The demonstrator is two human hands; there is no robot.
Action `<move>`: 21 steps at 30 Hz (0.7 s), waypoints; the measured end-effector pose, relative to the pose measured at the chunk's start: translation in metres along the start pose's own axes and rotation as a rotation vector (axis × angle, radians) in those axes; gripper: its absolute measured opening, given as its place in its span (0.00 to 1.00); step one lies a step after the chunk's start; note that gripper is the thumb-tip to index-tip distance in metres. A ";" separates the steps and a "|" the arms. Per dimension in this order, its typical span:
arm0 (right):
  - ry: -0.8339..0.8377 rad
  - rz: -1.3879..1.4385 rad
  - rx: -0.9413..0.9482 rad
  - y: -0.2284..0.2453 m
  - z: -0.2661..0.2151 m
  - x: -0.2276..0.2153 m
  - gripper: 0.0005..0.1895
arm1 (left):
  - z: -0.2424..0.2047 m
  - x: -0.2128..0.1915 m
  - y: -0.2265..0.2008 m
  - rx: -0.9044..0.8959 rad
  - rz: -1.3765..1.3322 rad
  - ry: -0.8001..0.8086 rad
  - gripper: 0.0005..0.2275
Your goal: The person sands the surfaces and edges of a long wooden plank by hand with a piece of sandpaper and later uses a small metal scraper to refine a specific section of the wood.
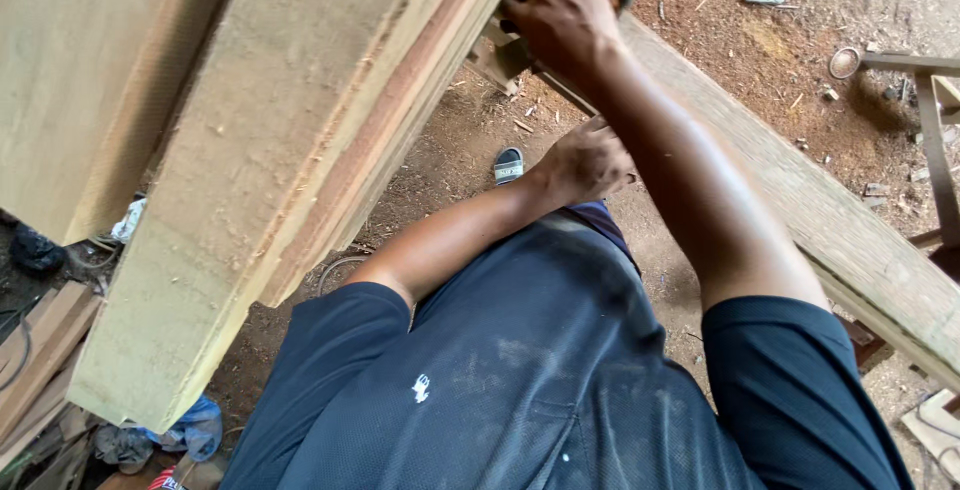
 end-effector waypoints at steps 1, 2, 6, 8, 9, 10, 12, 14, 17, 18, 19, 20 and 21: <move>-0.032 0.044 -0.010 -0.005 -0.007 0.005 0.25 | 0.001 -0.004 0.000 0.017 0.028 -0.099 0.13; -0.063 0.088 -0.020 -0.008 -0.011 0.007 0.25 | 0.001 -0.005 0.001 0.017 0.028 -0.136 0.13; -0.117 -0.069 0.118 -0.015 -0.014 0.002 0.34 | 0.004 -0.010 -0.004 0.027 0.014 -0.131 0.13; -0.032 0.119 0.152 -0.018 -0.018 0.003 0.22 | 0.001 -0.011 -0.009 0.027 0.010 -0.119 0.14; 0.079 0.136 0.127 -0.017 -0.017 0.006 0.20 | 0.002 -0.015 -0.009 0.029 0.013 -0.121 0.15; 0.145 0.146 0.106 -0.018 -0.015 0.006 0.19 | 0.005 -0.018 -0.010 0.034 0.011 -0.120 0.16; 0.150 0.216 0.088 -0.017 -0.009 -0.001 0.18 | 0.002 -0.023 -0.011 0.027 0.022 -0.118 0.18; 0.126 0.331 0.096 -0.026 -0.020 -0.009 0.16 | 0.002 -0.026 -0.013 0.032 0.043 -0.141 0.20; 0.091 0.548 0.172 -0.058 -0.070 -0.022 0.14 | 0.005 -0.040 -0.009 0.077 0.167 -0.260 0.23; 0.087 0.616 0.219 -0.071 -0.100 -0.026 0.13 | 0.008 -0.047 -0.008 0.104 0.226 -0.314 0.23; 0.086 0.682 0.274 -0.084 -0.133 -0.030 0.13 | 0.009 -0.054 -0.011 0.138 0.281 -0.369 0.25; 0.082 0.721 0.349 -0.096 -0.171 -0.035 0.12 | 0.008 -0.061 -0.018 0.172 0.334 -0.425 0.26; 0.073 0.762 0.433 -0.107 -0.212 -0.041 0.12 | 0.015 -0.061 -0.016 0.114 0.204 -0.264 0.27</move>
Point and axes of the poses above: each hand's wrist, its own z-axis towards the middle knuckle, its own x-axis out of the palm, y = z × x, the point moved 5 cm from there along z, towards the middle knuckle, and after that the axes turned 8 degrees about -z, right-handed, at the moved point
